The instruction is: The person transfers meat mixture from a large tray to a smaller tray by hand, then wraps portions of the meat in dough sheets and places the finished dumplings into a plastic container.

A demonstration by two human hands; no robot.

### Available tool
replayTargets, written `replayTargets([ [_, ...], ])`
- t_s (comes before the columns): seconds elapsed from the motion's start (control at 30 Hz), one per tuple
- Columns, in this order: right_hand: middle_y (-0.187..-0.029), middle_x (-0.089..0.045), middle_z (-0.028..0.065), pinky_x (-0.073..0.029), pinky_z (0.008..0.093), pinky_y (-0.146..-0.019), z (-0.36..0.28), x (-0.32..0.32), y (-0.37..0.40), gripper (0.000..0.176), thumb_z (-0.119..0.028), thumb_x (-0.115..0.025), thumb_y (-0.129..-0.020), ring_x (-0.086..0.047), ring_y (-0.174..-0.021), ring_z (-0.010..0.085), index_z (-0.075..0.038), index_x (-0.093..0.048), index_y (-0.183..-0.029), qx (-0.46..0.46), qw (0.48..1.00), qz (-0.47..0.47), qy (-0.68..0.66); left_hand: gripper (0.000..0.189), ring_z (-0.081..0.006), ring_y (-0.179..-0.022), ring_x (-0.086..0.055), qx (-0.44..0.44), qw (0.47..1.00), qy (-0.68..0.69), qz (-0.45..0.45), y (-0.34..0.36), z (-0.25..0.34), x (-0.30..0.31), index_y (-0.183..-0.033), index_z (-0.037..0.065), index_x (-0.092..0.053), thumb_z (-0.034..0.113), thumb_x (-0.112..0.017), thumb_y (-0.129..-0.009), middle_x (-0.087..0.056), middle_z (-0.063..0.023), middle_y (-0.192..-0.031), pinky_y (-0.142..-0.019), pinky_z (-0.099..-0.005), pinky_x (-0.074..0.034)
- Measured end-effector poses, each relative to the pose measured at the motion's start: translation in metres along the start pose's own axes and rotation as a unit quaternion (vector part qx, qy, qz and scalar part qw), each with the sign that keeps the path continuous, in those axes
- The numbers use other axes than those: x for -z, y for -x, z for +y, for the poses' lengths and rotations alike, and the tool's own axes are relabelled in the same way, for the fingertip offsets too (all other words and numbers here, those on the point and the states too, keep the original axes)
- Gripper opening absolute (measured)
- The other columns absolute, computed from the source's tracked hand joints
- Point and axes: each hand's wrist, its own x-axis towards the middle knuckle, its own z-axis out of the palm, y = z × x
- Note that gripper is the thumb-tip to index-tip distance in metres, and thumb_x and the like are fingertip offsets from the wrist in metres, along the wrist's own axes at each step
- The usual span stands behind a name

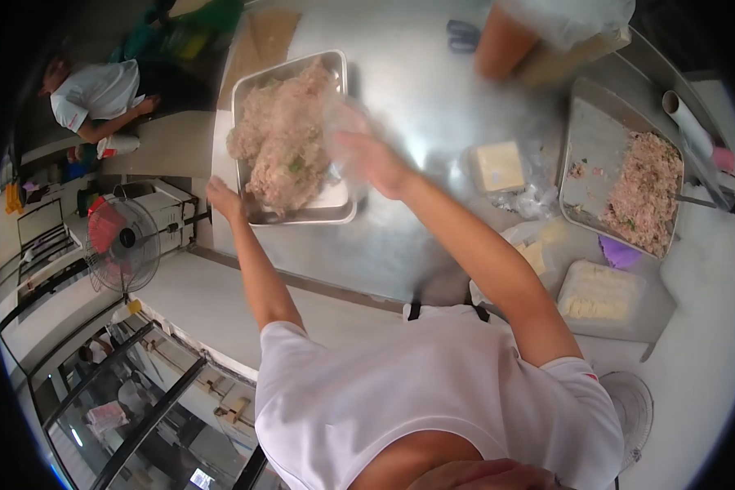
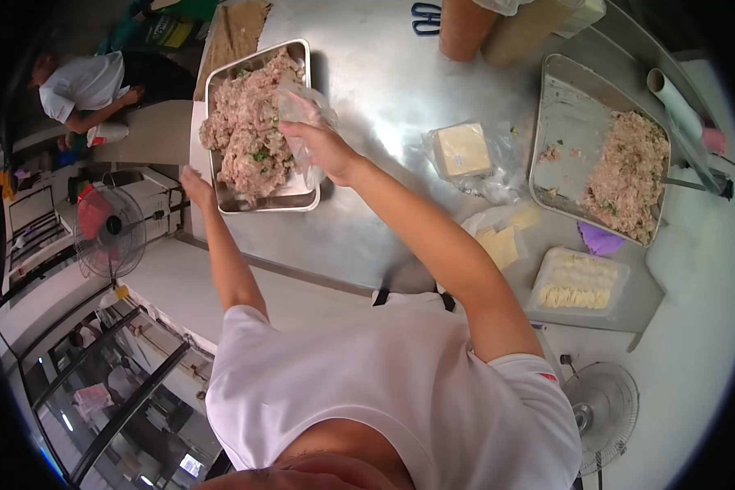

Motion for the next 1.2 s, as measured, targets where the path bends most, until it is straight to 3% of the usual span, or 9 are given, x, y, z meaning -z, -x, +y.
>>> replayTargets([
  [0.13, -0.145, -0.03, 0.0174, -0.026, 0.0518, -0.105, 0.001, -0.041, -0.005, 0.084, -0.052, -0.062, -0.077, -0.026, -0.134, 0.0362, -0.014, -0.029, -0.143, 0.232, 0.888, 0.064, 0.391, 0.041, -0.0339, -0.108, -0.049, -0.025, 0.981, 0.11, 0.157, 0.083, 0.017, 0.045, -0.116, -0.009, -0.047, 0.027, -0.043, -0.096, -0.05, -0.0231, -0.117, -0.094, -0.0404, -0.038],
  [0.37, -0.128, -0.052, 0.015, -0.039, 0.0407, -0.098, 0.034, -0.136, -0.026, 0.072, -0.065, -0.059, -0.072, -0.049, -0.118, 0.0327, -0.013, -0.059, -0.121, 0.142, 0.652, -0.064, 0.742, 0.04, -0.0301, -0.106, -0.047, 0.121, 0.979, 0.137, 0.085, 0.298, -0.048, 0.054, -0.122, -0.006, -0.04, 0.02, -0.046, -0.093, -0.043, -0.0205, -0.119, -0.094, -0.0392, -0.038],
  [0.43, -0.13, -0.051, 0.0133, -0.04, 0.0401, -0.097, 0.044, -0.136, -0.072, 0.08, -0.075, -0.053, -0.07, -0.051, -0.117, 0.0296, -0.015, -0.059, -0.122, -0.105, 0.563, -0.21, 0.792, 0.04, -0.0297, -0.107, -0.047, 0.155, 0.974, 0.142, 0.081, 0.324, -0.023, 0.068, -0.123, -0.006, -0.038, 0.02, -0.046, -0.093, -0.043, -0.0204, -0.12, -0.095, -0.0389, -0.038],
  [0.57, -0.139, -0.044, 0.0123, -0.032, 0.037, -0.105, 0.093, -0.118, -0.071, 0.098, -0.086, -0.042, -0.066, -0.041, -0.13, 0.0262, -0.014, -0.05, -0.133, -0.036, 0.511, -0.188, 0.838, 0.045, -0.0292, -0.111, -0.045, 0.185, 0.963, 0.159, 0.111, 0.336, -0.035, 0.085, -0.127, -0.004, -0.034, 0.024, -0.046, -0.094, -0.039, -0.0191, -0.126, -0.097, -0.0386, -0.036],
  [0.9, -0.129, -0.054, 0.0113, -0.04, 0.0389, -0.098, 0.081, -0.114, -0.068, 0.087, -0.077, -0.056, -0.064, -0.049, -0.122, 0.0272, -0.014, -0.059, -0.123, -0.141, 0.602, -0.112, 0.778, 0.04, -0.0253, -0.111, -0.046, 0.143, 0.944, 0.288, 0.072, 0.316, -0.018, 0.127, -0.123, -0.001, -0.04, 0.023, -0.049, -0.094, -0.046, -0.0159, -0.121, -0.096, -0.0365, -0.038],
  [0.97, -0.128, -0.055, 0.0127, -0.042, 0.0416, -0.095, 0.08, -0.116, -0.078, 0.073, -0.066, -0.061, -0.07, -0.053, -0.116, 0.0296, -0.012, -0.061, -0.12, -0.181, 0.599, -0.308, 0.717, 0.038, -0.0251, -0.111, -0.047, 0.125, 0.952, 0.278, 0.025, 0.321, -0.017, 0.134, -0.122, -0.001, -0.042, 0.023, -0.049, -0.094, -0.048, -0.015, -0.118, -0.094, -0.036, -0.039],
  [1.07, -0.11, -0.063, 0.0172, -0.046, 0.0432, -0.085, 0.025, -0.141, -0.003, 0.064, -0.061, -0.058, -0.076, -0.06, -0.101, 0.0314, -0.006, -0.067, -0.106, -0.086, 0.593, -0.26, 0.757, 0.036, -0.0238, -0.107, -0.05, 0.112, 0.956, 0.267, -0.049, 0.33, 0.003, 0.12, -0.121, 0.0, -0.043, 0.024, -0.048, -0.094, -0.05, -0.0136, -0.118, -0.091, -0.0352, -0.041],
  [1.13, -0.115, -0.061, 0.0158, -0.045, 0.0421, -0.089, -0.004, -0.119, 0.065, 0.066, -0.061, -0.057, -0.078, -0.059, -0.105, 0.0311, -0.005, -0.063, -0.114, -0.073, 0.628, -0.19, 0.751, 0.034, -0.023, -0.1, -0.054, 0.147, 0.932, 0.326, -0.05, 0.332, 0.03, 0.122, -0.12, 0.0, -0.043, 0.022, -0.049, -0.094, -0.049, -0.0131, -0.12, -0.089, -0.0348, -0.042],
  [1.2, -0.123, -0.057, 0.0144, -0.045, 0.0412, -0.091, 0.009, -0.074, 0.112, 0.065, -0.055, -0.054, -0.083, -0.057, -0.109, 0.0286, -0.007, -0.054, -0.127, -0.001, 0.784, -0.204, 0.586, 0.033, -0.0234, -0.096, -0.056, 0.119, 0.928, 0.343, -0.085, 0.339, 0.039, 0.113, -0.119, 0.0, -0.043, 0.019, -0.05, -0.093, -0.05, -0.0126, -0.12, -0.088, -0.0351, -0.043],
])
